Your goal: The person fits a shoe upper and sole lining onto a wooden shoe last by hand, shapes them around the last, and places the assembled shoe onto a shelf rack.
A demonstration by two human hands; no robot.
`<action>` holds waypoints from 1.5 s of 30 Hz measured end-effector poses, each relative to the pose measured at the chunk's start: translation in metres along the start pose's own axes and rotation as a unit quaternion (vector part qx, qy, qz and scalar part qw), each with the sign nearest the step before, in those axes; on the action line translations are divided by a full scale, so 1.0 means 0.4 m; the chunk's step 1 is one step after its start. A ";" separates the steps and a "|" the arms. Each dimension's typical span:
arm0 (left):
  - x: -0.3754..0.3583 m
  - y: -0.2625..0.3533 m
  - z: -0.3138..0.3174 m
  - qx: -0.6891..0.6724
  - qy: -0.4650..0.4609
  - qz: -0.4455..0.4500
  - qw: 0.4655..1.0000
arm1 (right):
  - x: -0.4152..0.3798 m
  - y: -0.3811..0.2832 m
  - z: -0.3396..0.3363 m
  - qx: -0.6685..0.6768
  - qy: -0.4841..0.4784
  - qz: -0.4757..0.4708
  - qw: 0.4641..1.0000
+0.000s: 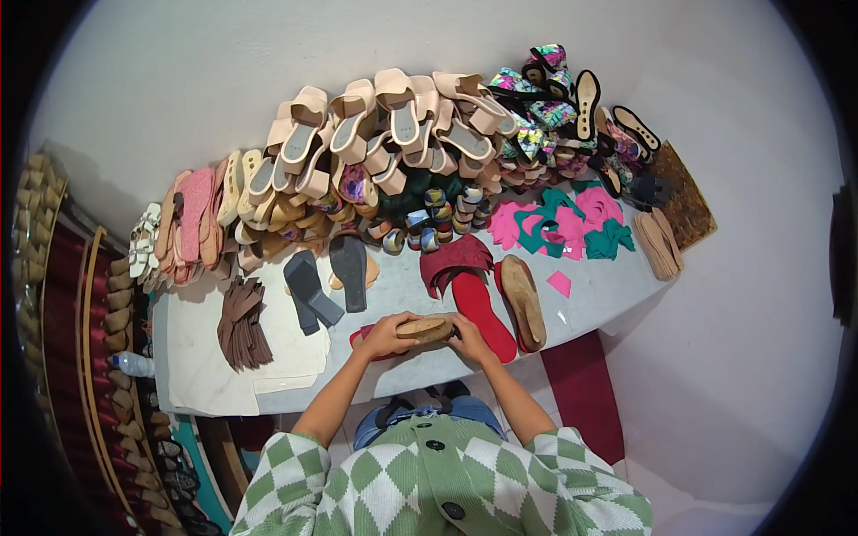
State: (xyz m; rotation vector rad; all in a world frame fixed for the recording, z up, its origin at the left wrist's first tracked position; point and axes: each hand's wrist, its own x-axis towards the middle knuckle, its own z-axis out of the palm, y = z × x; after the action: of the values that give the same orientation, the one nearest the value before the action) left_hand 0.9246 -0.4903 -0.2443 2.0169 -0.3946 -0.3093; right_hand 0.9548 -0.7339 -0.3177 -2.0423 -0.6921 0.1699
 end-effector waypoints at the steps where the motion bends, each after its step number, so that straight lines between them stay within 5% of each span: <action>1: -0.004 0.007 0.000 -0.003 -0.001 -0.004 1.000 | 0.001 0.005 0.004 0.004 0.003 0.004 1.000; 29: 0.000 0.006 -0.005 0.016 -0.010 0.004 1.000 | 0.016 -0.010 -0.021 0.035 -0.049 0.038 0.997; 32: 0.007 0.042 -0.020 0.054 -0.022 0.006 0.998 | 0.028 -0.060 -0.059 0.064 -0.085 0.070 0.992; 35: 0.027 0.107 -0.030 0.106 -0.048 -0.034 0.993 | 0.054 0.011 -0.046 0.251 -0.134 0.122 0.951; 36: 0.035 0.097 -0.022 0.086 -0.052 -0.057 0.993 | 0.081 -0.064 -0.090 0.242 -0.140 0.231 0.932; 39: 0.079 0.010 0.016 0.097 -0.070 -0.104 0.987 | 0.118 -0.006 -0.017 0.208 -0.033 0.259 0.943; 40: 0.096 -0.023 0.034 0.147 -0.084 -0.106 0.980 | 0.125 -0.041 -0.003 0.085 0.009 0.254 0.963; 45: 0.110 -0.020 0.042 0.138 -0.068 -0.139 0.978 | 0.160 -0.132 0.072 0.004 0.127 0.421 0.898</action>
State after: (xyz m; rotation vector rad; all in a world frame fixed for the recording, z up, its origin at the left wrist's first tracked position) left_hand 0.9595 -0.5182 -0.2614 2.3364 -0.2482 -0.5970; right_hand 0.9755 -0.6569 -0.2804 -2.1804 0.3925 0.3883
